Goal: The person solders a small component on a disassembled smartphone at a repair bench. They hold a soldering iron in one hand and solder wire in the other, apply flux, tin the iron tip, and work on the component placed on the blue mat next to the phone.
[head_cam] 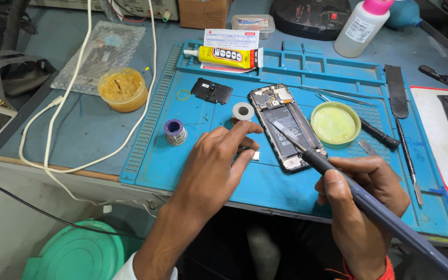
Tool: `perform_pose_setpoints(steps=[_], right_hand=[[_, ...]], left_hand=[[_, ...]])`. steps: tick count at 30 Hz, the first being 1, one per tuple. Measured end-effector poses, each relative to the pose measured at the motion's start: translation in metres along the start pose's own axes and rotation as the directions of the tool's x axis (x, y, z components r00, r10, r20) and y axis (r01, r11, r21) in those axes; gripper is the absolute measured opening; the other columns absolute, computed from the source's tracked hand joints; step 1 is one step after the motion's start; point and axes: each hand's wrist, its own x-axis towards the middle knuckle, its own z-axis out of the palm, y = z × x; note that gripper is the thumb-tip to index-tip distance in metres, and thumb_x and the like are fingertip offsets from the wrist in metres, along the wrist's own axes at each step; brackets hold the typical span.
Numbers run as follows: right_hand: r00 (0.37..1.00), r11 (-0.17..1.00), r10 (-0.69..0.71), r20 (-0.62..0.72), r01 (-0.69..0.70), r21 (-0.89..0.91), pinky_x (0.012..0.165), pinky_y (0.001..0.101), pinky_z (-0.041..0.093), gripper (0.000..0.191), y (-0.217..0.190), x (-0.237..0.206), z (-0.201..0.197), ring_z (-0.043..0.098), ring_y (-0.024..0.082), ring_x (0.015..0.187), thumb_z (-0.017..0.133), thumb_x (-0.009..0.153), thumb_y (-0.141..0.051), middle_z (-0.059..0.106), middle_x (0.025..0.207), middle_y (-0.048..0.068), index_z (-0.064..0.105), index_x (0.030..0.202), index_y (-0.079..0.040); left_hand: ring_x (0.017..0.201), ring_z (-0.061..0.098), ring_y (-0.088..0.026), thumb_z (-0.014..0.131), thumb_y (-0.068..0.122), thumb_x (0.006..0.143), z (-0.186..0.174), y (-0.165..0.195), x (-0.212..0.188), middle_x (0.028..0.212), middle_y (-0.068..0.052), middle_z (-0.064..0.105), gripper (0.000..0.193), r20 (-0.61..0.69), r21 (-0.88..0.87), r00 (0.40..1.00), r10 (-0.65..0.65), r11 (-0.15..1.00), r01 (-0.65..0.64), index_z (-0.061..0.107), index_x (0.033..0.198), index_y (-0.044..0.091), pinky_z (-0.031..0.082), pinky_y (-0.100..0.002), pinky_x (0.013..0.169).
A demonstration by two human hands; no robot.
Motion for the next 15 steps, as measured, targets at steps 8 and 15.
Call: perform_pose_setpoints(steps=[8,15], right_hand=[[0.999,0.999,-0.026,-0.027,0.027,0.026,0.064,0.0261,0.052,0.022,-0.012,0.007,0.011,0.064,0.012,0.064,0.069,0.102,-0.011,0.068,0.077,0.012,0.06,0.115,0.004],[0.999,1.0,-0.002,-0.045,0.003,0.025,0.062,0.0274,0.052,0.024,-0.032,0.014,0.014,0.064,0.014,0.068,0.069,0.099,-0.011,0.067,0.081,0.012,0.059,0.115,0.004]], left_hand=[[0.092,0.069,-0.025,0.072,0.009,0.087,-0.016,0.007,0.007,0.095,-0.004,0.077,0.037,0.021,0.008,1.0,0.007,1.0,-0.007,0.062,0.122,0.01,0.05,-0.044,0.087],[0.095,0.07,-0.024,0.068,0.003,0.088,-0.028,0.018,0.007,0.099,-0.002,0.078,0.032,-0.038,0.04,0.997,0.061,0.997,-0.06,0.064,0.119,0.011,0.05,-0.043,0.087]])
